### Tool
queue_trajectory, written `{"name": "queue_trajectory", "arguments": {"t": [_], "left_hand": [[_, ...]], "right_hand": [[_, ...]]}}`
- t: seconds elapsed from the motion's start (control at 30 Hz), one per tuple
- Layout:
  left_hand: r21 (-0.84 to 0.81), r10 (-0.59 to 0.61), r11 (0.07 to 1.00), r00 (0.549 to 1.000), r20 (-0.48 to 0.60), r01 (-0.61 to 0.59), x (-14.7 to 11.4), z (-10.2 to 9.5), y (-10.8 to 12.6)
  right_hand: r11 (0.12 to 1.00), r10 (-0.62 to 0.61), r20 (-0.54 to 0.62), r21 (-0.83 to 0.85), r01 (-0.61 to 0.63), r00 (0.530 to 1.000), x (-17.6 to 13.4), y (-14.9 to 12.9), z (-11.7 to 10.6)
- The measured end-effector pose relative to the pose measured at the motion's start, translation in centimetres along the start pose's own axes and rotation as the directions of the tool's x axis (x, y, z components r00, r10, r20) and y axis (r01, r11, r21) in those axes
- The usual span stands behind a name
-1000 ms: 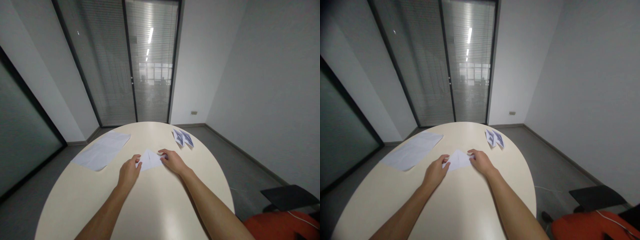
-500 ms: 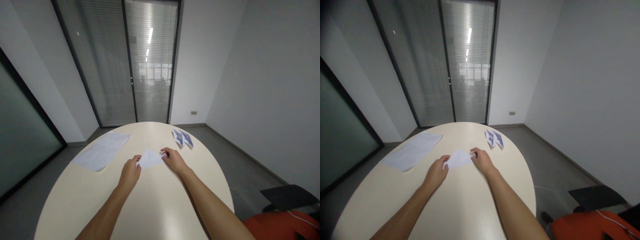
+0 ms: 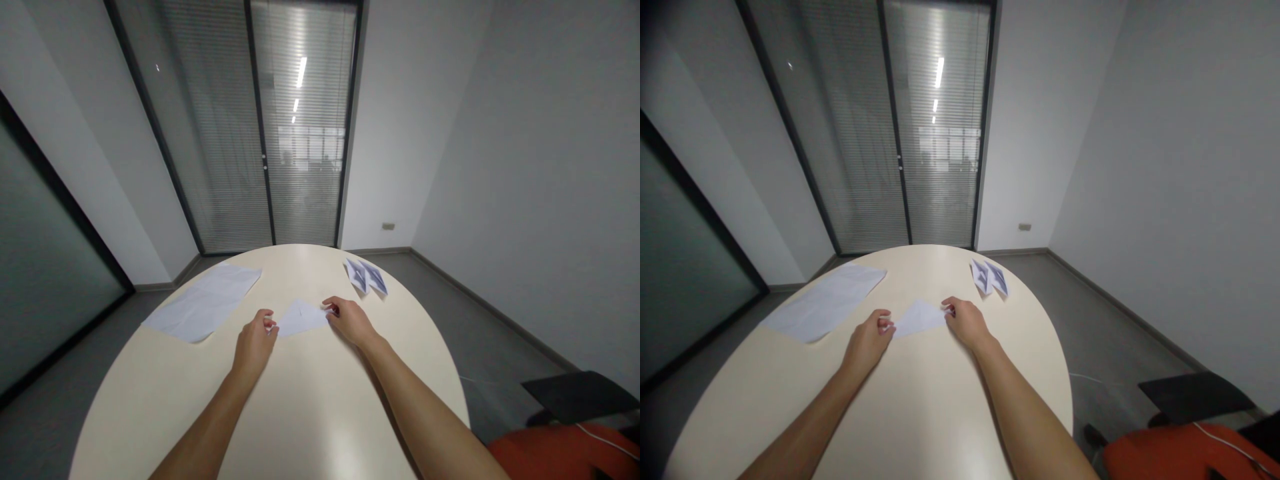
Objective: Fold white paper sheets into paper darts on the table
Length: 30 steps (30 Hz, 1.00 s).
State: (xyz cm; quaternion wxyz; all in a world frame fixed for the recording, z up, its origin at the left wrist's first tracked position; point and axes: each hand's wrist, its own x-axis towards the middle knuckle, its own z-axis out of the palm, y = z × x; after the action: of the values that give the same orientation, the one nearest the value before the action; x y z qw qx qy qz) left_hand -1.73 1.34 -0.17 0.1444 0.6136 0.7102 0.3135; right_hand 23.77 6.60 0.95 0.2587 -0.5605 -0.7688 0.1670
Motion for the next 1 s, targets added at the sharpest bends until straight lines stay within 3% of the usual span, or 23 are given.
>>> {"name": "queue_trajectory", "arguments": {"t": [0.27,0.5,1.0], "left_hand": [[0.250,0.048,0.967,0.999,0.018,-0.051,-0.4,-0.5,0.7],[0.419,0.124,0.897,0.990,0.071,-0.142,-1.0,-0.8,1.6],[0.533,0.115,0.829,0.984,0.138,-0.172,-2.0,-1.8,3.7]], "right_hand": [[0.995,0.054,0.012,-0.083,-0.053,0.998,-0.2,-0.7,-0.4],[0.988,0.025,0.022,-0.156,-0.021,0.999,-0.3,-1.4,-0.4],[0.956,-0.012,0.032,-0.293,0.021,0.999,-0.6,-2.3,-0.7]]}}
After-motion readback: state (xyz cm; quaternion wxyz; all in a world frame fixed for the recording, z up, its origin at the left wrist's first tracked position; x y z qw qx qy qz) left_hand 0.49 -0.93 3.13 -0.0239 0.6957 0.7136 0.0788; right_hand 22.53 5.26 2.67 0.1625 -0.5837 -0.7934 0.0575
